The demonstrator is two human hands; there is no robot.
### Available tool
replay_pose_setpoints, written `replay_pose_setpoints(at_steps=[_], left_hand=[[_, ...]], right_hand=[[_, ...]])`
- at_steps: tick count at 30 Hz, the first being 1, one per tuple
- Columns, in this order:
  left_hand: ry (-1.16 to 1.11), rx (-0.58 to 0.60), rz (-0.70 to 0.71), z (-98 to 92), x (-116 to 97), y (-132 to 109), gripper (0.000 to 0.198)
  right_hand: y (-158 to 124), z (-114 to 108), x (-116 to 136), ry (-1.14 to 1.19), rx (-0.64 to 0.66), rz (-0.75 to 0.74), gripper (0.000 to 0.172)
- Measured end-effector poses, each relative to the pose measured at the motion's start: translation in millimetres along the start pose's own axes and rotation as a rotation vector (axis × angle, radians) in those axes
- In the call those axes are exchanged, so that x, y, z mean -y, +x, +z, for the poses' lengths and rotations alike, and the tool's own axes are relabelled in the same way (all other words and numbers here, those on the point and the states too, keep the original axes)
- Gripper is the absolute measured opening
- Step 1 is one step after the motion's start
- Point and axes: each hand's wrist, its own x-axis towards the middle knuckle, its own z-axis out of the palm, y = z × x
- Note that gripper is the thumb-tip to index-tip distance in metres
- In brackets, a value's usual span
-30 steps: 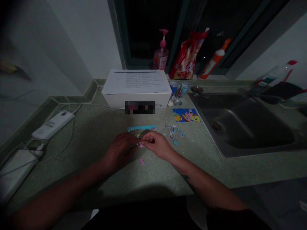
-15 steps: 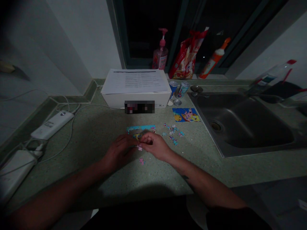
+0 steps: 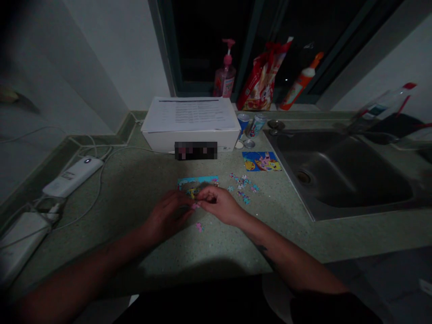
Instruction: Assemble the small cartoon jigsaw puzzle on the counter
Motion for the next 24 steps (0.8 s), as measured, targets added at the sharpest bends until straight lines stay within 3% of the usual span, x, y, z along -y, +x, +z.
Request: replay_pose_setpoints(at_steps=[6, 15, 24], left_hand=[[-0.044, 0.033, -0.089, 2.5, 0.2, -2.4, 0.01], [-0.036, -0.032, -0.088, 0.8, -0.6, -1.9, 0.009], [-0.036, 0.027, -0.075, 3.1, -0.6, -1.4, 0.006]], right_hand=[[-4.3, 1.4, 3.6, -0.154, 0.032, -0.06, 0.011], [-4.9, 5.3, 1.9, -0.312, -0.013, -0.164, 0.006], [-6.1, 7.4, 2.1, -0.361, -0.074, -0.233, 0.003]])
